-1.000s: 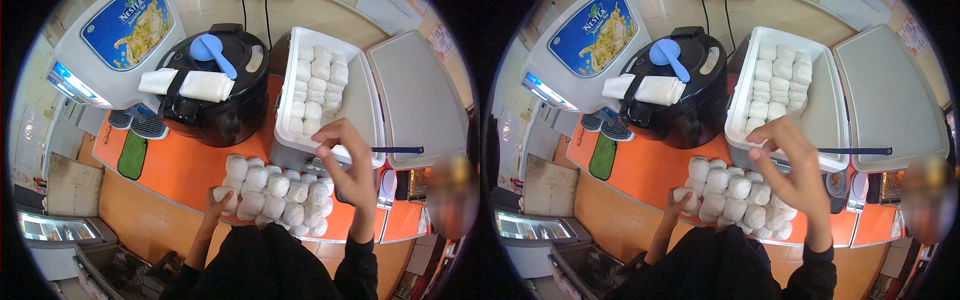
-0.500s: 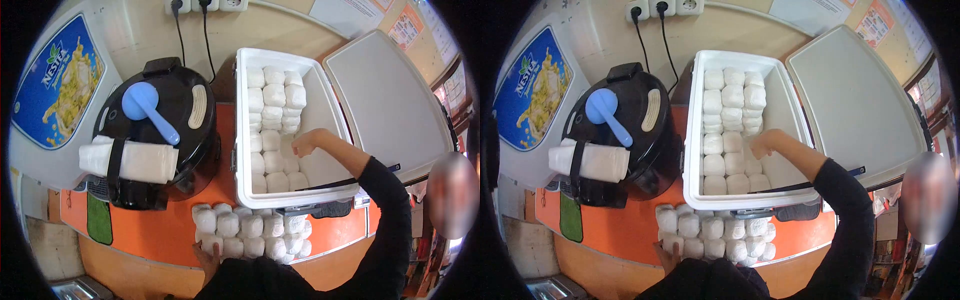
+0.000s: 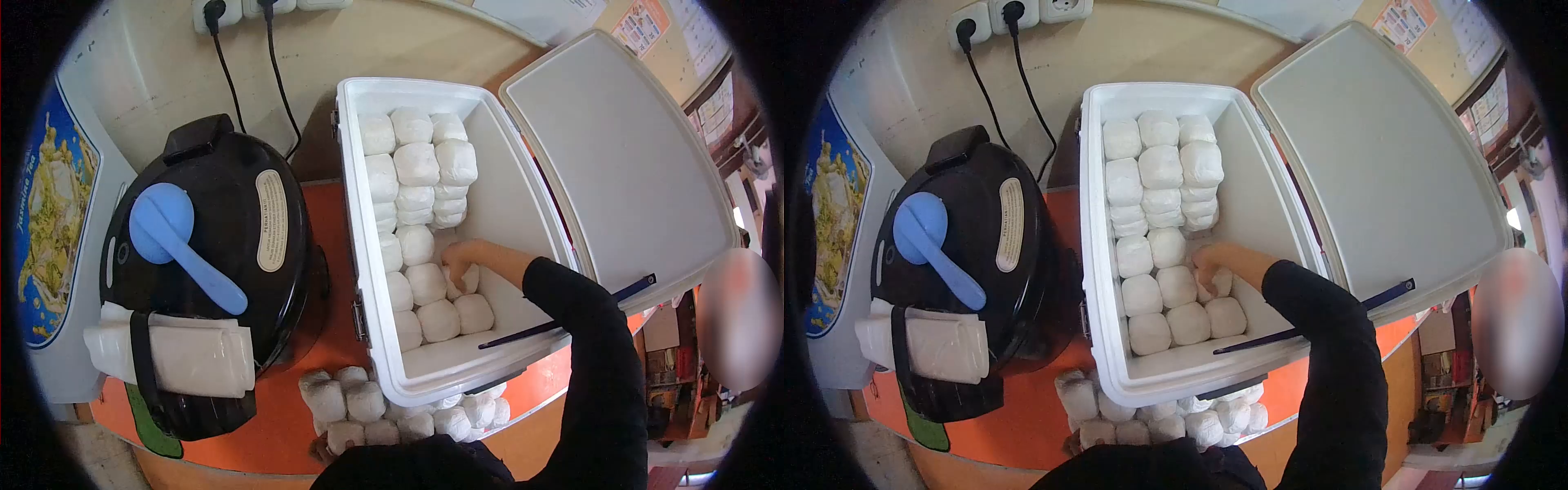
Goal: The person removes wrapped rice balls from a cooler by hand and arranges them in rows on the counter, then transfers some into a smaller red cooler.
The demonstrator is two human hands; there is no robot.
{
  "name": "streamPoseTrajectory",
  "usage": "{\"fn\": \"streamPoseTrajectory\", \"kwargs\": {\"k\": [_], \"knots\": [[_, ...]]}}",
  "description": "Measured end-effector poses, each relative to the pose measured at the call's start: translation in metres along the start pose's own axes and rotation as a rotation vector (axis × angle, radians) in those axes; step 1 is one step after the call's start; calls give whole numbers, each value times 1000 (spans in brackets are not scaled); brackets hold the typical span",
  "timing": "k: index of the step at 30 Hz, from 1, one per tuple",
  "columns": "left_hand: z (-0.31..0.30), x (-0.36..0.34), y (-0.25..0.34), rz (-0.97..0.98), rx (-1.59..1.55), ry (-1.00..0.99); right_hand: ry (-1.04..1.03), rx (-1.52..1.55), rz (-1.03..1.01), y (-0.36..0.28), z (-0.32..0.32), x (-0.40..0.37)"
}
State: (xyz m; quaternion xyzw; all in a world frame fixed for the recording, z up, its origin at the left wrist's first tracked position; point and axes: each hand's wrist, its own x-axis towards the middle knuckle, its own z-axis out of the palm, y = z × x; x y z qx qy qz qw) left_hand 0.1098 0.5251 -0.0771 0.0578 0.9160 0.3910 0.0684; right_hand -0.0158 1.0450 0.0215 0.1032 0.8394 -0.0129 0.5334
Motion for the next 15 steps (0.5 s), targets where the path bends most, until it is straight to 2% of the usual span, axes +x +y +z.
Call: {"fn": "streamPoseTrajectory", "kwargs": {"k": [3,8,11,13,15], "knots": [[9,13,30,1,-32,8,-119,-10,31,0,-2,-4],[31,34,87,23,-106,39,-619,247,-167,-2,9,-24],[32,34,87,36,-144,59,-633,420,-142,-24,31,-39],[30,31,78,41,-152,65,-595,392,-135,-30,29,-44],[25,24,58,46,-155,69,-634,424,-29,-37,20,-57]]}}
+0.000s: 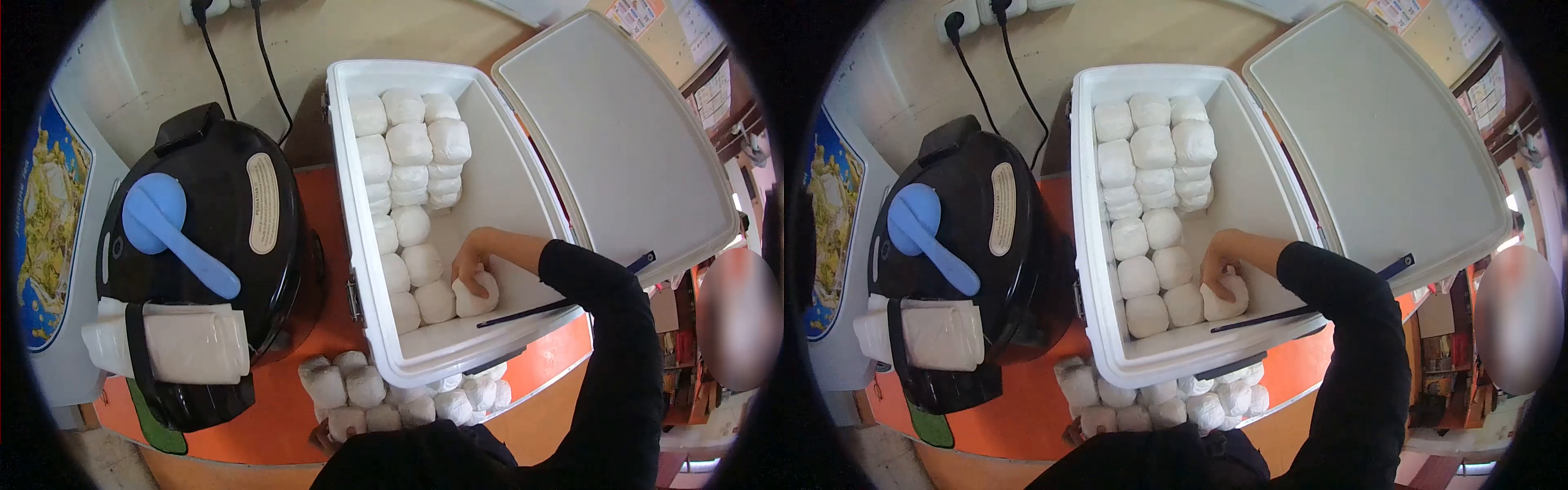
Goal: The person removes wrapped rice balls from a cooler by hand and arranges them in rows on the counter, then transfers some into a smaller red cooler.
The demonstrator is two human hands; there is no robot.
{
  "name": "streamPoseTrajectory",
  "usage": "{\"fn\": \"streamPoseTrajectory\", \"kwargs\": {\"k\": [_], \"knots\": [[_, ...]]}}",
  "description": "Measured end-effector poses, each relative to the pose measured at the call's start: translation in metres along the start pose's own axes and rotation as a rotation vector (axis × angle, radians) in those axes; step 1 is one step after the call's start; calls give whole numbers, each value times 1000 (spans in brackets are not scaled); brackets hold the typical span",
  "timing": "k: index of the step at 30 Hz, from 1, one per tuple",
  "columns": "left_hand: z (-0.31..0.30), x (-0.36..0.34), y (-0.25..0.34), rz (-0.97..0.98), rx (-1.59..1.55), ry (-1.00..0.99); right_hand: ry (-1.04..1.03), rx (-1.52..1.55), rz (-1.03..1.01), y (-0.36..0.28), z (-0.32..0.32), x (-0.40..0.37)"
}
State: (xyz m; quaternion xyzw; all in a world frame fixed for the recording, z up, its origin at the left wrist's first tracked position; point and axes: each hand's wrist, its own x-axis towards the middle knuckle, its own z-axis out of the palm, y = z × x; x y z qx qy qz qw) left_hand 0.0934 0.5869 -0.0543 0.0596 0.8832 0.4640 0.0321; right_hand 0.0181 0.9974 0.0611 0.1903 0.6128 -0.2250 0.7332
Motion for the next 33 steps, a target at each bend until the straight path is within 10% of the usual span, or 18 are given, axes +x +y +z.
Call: {"fn": "streamPoseTrajectory", "kwargs": {"k": [9,14,18,22,31,33], "knots": [[-51,-76,-88,-7,-132,-92,140,40,-60,4,1,-58],[-94,-38,-15,-94,-183,13,617,1,-579,10,72,-209],[-110,-5,76,107,-517,-303,592,-280,-933,-10,155,-258],[-89,-25,164,-126,-1184,-948,509,-501,-1178,-51,224,-218],[-76,-100,75,-745,-1259,-965,557,-260,-1306,-53,268,-63],[-101,-94,70,-612,-1249,-882,519,-191,-1292,-60,266,-46]]}}
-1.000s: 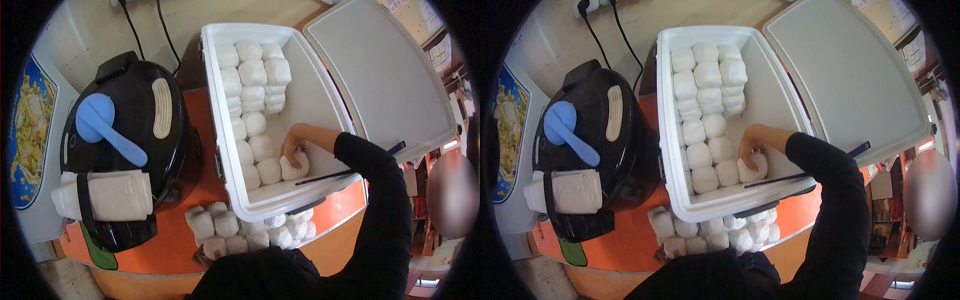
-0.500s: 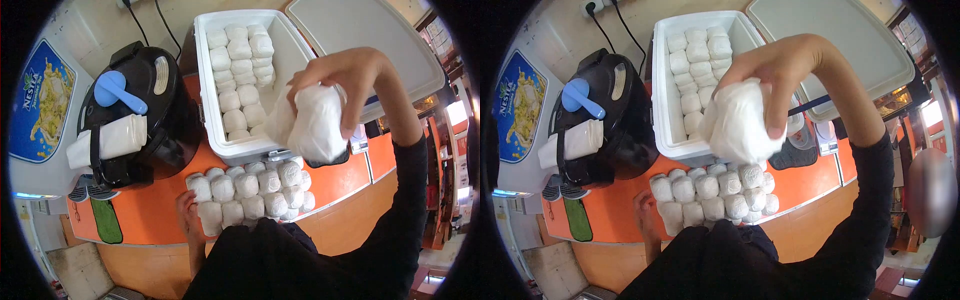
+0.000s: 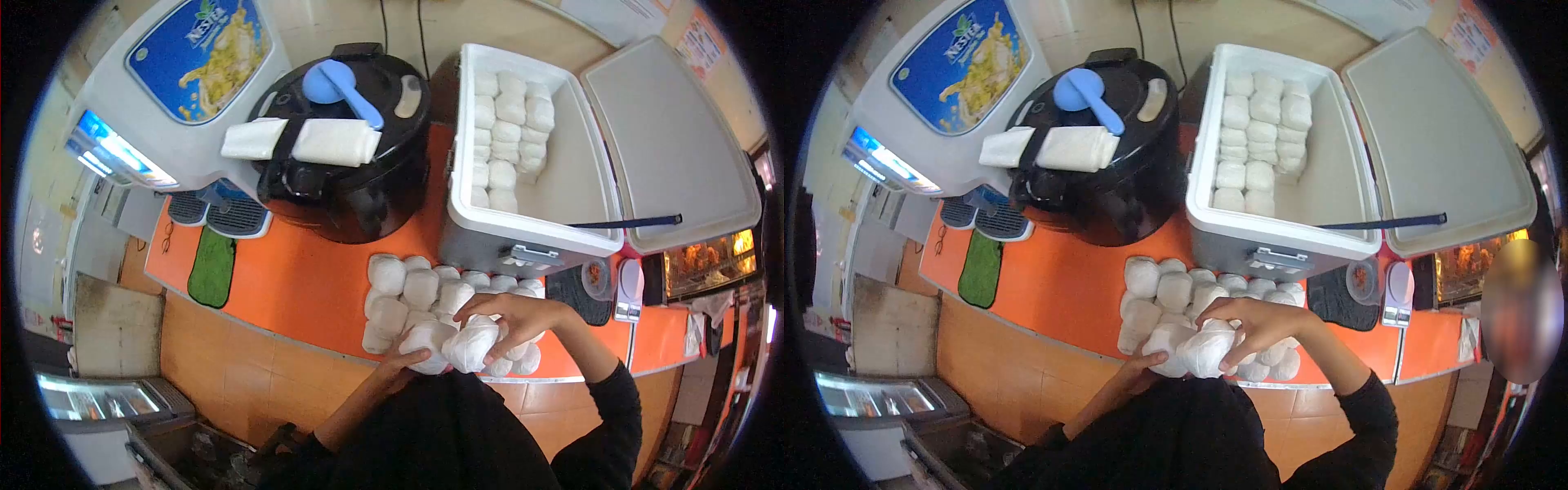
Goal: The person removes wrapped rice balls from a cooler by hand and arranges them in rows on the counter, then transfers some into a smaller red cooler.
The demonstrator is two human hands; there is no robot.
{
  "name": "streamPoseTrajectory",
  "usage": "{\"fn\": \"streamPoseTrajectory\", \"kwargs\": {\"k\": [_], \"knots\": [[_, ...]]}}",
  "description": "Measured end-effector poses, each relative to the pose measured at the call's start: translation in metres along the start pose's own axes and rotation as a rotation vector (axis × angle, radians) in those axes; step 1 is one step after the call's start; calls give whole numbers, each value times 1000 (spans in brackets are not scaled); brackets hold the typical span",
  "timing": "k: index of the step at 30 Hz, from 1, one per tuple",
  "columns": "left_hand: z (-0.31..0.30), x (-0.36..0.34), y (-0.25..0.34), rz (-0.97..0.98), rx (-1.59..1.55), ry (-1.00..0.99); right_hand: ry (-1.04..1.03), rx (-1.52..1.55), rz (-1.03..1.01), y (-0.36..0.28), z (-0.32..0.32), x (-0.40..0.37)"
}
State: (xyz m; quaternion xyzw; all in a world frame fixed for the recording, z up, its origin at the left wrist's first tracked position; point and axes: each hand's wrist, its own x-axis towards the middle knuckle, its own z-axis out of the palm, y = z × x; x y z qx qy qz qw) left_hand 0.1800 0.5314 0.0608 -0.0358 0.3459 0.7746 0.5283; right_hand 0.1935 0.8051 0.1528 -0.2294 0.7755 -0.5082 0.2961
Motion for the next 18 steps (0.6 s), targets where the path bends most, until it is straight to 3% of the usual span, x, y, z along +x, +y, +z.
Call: {"fn": "streamPoseTrajectory", "kwargs": {"k": [3,5,11,14,18], "knots": [[-41,-17,13,195,97,98,52,171,66,-5,4,27],[-70,-32,20,299,222,370,187,287,145,0,7,50],[-134,-73,6,333,188,797,309,90,122,16,9,127],[-157,-66,-14,314,208,941,401,-32,32,33,19,177],[-164,-39,-22,356,218,914,304,-103,96,50,35,252]]}}
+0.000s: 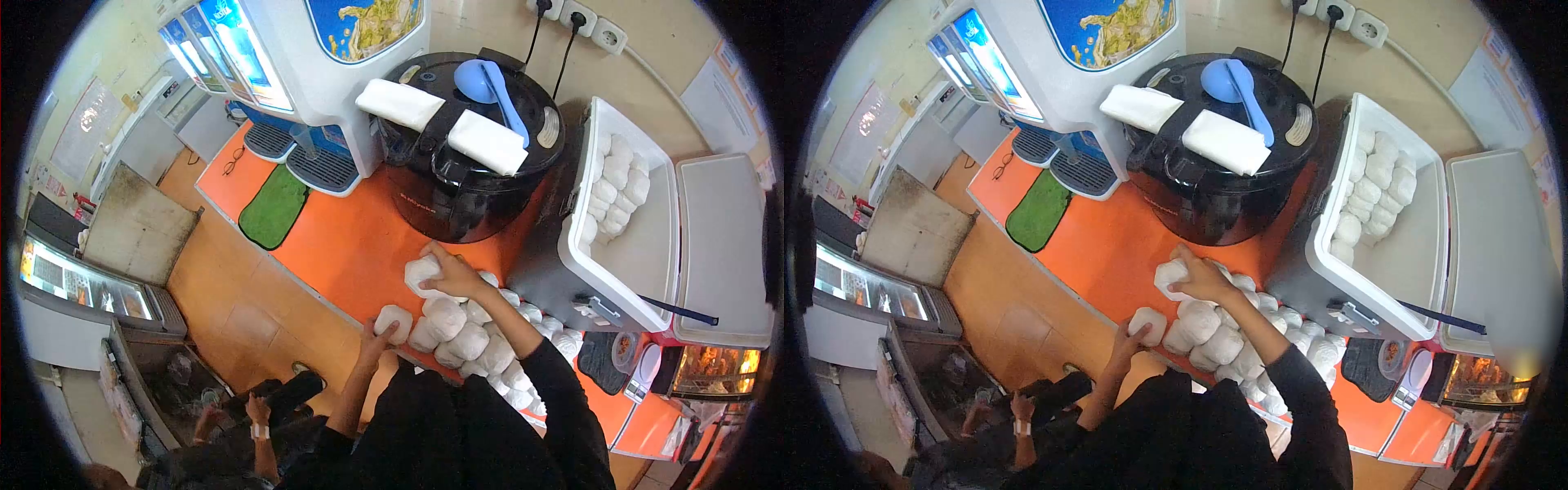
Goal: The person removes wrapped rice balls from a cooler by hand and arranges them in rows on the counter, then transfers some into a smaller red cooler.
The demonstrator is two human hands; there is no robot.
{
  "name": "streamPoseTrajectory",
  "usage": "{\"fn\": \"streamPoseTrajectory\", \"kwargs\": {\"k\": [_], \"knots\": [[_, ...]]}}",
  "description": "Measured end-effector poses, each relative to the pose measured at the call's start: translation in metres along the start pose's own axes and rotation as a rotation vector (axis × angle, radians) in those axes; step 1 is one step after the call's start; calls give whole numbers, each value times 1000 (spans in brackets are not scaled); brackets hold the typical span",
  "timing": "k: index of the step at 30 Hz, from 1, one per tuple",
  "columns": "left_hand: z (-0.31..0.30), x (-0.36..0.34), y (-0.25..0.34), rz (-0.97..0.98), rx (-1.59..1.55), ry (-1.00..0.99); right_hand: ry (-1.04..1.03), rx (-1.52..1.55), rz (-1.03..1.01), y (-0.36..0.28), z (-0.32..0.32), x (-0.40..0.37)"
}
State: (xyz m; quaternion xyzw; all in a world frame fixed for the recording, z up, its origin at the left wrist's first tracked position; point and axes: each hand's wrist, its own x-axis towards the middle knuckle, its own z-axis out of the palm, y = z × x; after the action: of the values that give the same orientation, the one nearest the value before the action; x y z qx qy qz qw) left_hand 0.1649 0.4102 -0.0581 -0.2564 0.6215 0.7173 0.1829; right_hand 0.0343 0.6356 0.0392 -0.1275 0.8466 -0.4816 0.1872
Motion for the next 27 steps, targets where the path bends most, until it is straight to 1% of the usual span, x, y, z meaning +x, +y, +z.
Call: {"fn": "streamPoseTrajectory", "kwargs": {"k": [1,2,3,4,5,6,7,8,9,10,11,12,14,15,16,17,19,20,21,22,23,25,26,27], "knots": [[2,7,-12,0,-4,2,-56,-45,-60,12,12,16],[2,20,-34,78,35,13,-110,-91,-118,25,22,30],[4,29,-45,155,75,21,-108,-93,-117,41,32,43],[9,20,-36,125,13,5,-240,-92,-137,59,42,54],[7,21,-39,119,18,0,-369,-87,-155,72,52,60],[2,24,-44,211,260,51,-363,-80,-146,81,61,65],[-3,26,-49,305,502,100,-396,-98,-75,90,70,69],[-3,24,-47,303,507,91,-429,-117,-5,95,76,72],[-3,20,-44,389,779,176,-423,-114,1,95,81,73],[-3,17,-39,476,1052,263,-356,-392,21,95,87,73],[-7,18,-35,479,1060,254,-283,-667,42,89,88,71],[-10,22,-30,516,1074,225,-275,-661,50,86,82,69],[-6,26,-20,550,1093,181,-356,-622,-45,76,66,61],[2,29,-7,671,1073,215,-351,-617,-37,74,56,57],[9,31,6,794,1049,247,-337,-509,-71,73,45,52],[18,30,19,797,1051,236,-323,-403,-106,70,31,46],[43,20,35,828,881,-76,-287,-346,-120,47,-6,16],[57,15,32,827,879,-82,-260,-251,-140,30,-28,-4],[72,9,28,686,787,-197,-234,-155,-161,10,-49,-25],[83,5,25,543,696,-309,-199,-136,-208,-16,-68,-49],[88,5,18,542,698,-315,-163,-118,-254,-40,-85,-72],[96,9,3,671,912,-129,-97,-88,-321,-71,-109,-111],[96,12,3,673,914,-136,-121,-90,-276,-87,-123,-129],[94,16,4,583,902,-157,-144,-93,-231,-98,-135,-146]]}}
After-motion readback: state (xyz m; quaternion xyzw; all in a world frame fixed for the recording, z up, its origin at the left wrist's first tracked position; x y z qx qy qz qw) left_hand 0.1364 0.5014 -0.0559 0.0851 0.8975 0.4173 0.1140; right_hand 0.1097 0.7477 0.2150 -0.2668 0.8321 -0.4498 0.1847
